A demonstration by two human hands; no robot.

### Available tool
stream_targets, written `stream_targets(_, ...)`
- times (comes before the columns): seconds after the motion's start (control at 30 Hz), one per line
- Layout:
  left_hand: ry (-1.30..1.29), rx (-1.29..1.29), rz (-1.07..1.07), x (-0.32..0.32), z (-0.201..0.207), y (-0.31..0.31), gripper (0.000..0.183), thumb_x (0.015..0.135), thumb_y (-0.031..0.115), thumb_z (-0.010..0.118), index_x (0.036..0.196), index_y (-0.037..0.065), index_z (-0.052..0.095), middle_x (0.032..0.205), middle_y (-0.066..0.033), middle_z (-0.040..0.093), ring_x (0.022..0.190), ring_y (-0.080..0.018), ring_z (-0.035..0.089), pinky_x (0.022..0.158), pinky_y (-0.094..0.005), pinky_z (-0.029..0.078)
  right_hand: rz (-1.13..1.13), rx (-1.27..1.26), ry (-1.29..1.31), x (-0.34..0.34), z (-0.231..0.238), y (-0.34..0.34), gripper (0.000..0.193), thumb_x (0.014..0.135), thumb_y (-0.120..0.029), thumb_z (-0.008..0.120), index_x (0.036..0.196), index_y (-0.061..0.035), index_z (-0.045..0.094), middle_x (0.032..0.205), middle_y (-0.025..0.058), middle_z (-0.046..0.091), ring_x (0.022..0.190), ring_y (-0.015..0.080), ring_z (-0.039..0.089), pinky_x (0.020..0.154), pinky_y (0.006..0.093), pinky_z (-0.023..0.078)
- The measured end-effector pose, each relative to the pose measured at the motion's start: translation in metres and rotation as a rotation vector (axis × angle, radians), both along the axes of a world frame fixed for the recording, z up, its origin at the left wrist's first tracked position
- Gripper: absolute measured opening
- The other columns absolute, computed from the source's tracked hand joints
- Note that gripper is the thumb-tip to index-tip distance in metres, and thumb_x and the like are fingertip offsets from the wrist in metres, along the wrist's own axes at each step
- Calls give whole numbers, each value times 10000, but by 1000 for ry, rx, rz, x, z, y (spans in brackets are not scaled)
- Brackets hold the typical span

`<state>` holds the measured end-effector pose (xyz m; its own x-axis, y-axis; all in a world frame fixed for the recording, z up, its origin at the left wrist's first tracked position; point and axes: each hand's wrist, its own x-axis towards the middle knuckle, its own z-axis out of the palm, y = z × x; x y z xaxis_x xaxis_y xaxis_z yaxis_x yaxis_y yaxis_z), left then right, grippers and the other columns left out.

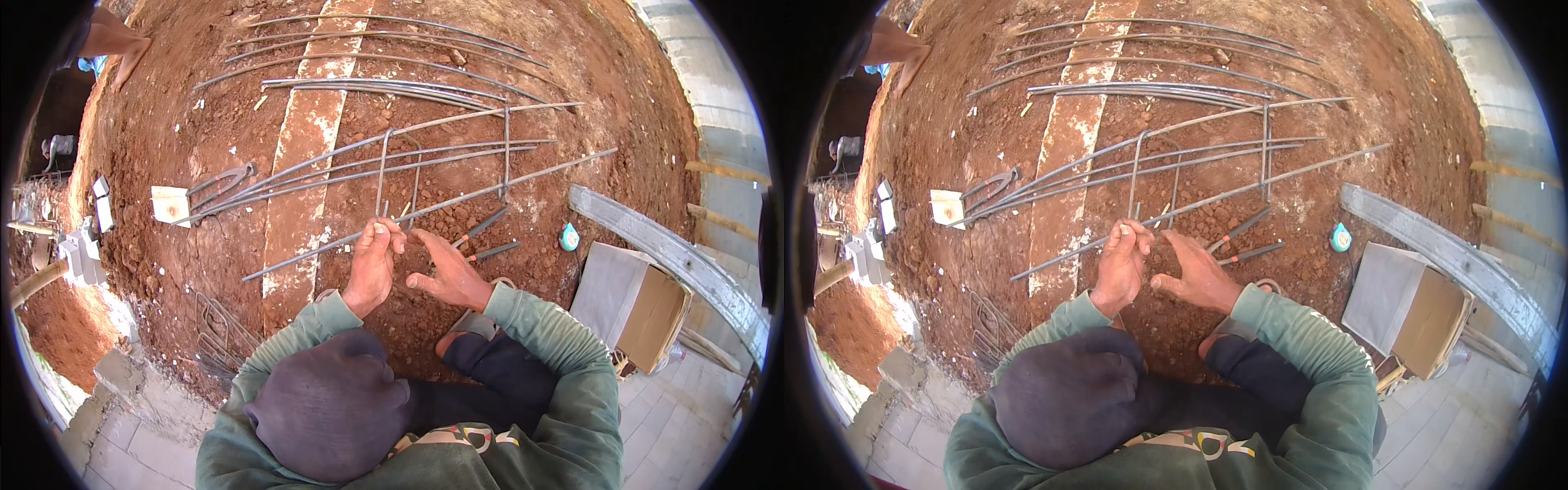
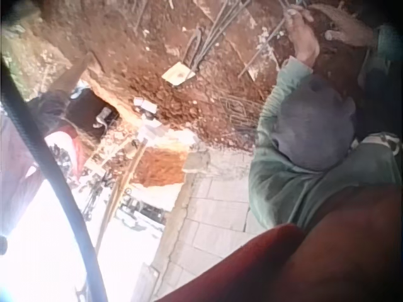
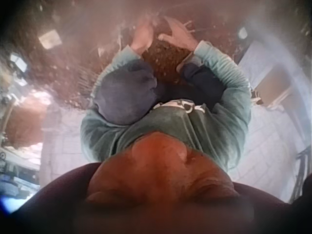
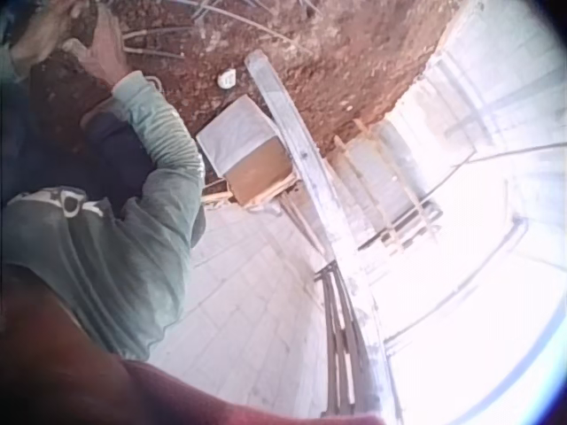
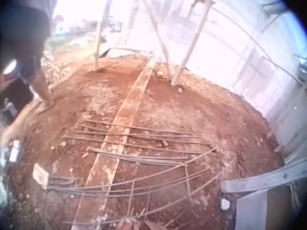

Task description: The person arranges metal rods on the ground and uses pliers to twist wire ties around intersections, forming a rebar grid. They repeatedly pick up rods, position them, and secure joints with wire.

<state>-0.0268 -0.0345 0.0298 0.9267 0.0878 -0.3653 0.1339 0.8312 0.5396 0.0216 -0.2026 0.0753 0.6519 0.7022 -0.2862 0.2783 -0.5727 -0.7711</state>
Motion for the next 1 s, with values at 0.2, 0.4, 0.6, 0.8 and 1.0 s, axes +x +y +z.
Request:
stream_targets(0.2, 102, 18, 43, -4, 6, 28, 248, 1070, 330, 426, 1043, 102, 521, 832, -11, 536, 815, -116, 507, 738, -277, 450, -98, 9, 244, -24, -13, 60, 594, 928, -304, 638, 1347, 29, 380, 1012, 279, 648, 892, 453, 650, 745, 514, 519)
stream_targets(0.4, 113, 138, 72, -18, -7, 33, 214, 1055, 288, 470, 1056, 95, 562, 829, -12, 555, 852, -145, 529, 820, -306, 404, -4, 32, -34, -37, -7, 55, 419, 924, -135, 604, 1302, 8, 495, 864, 222, 659, 798, 424, 649, 647, 481, 508)
stream_targets(0.6, 188, -160, 106, -17, -14, 35, 203, 1043, 283, 497, 1054, 97, 576, 813, -10, 566, 905, -181, 556, 848, -321, 403, -314, 34, 628, -27, -15, 35, 278, 1037, -238, 506, 1182, -24, 610, 663, -8, 514, 590, 54, 462, 523, 256, 390)
stream_targets(0.8, -67, 654, -162, -12, -5, 32, 168, 1002, 213, 570, 1007, 58, 635, 884, -51, 631, 947, -211, 595, 843, -378, 463, -282, 112, 383, -44, -15, -7, 170, 1019, -175, 501, 1052, -54, 616, 719, 127, 577, 611, 214, 568, 577, 354, 426)
stream_targets(1.0, -80, 1640, -191, -5, -9, 52, 221, 860, 189, 701, 1014, 42, 642, 938, -122, 609, 889, -328, 562, 808, -445, 434, -447, -333, 262, -60, -29, -63, 184, 1051, -158, 460, 1093, -26, 581, 647, 38, 474, 586, 107, 438, 535, 320, 365)
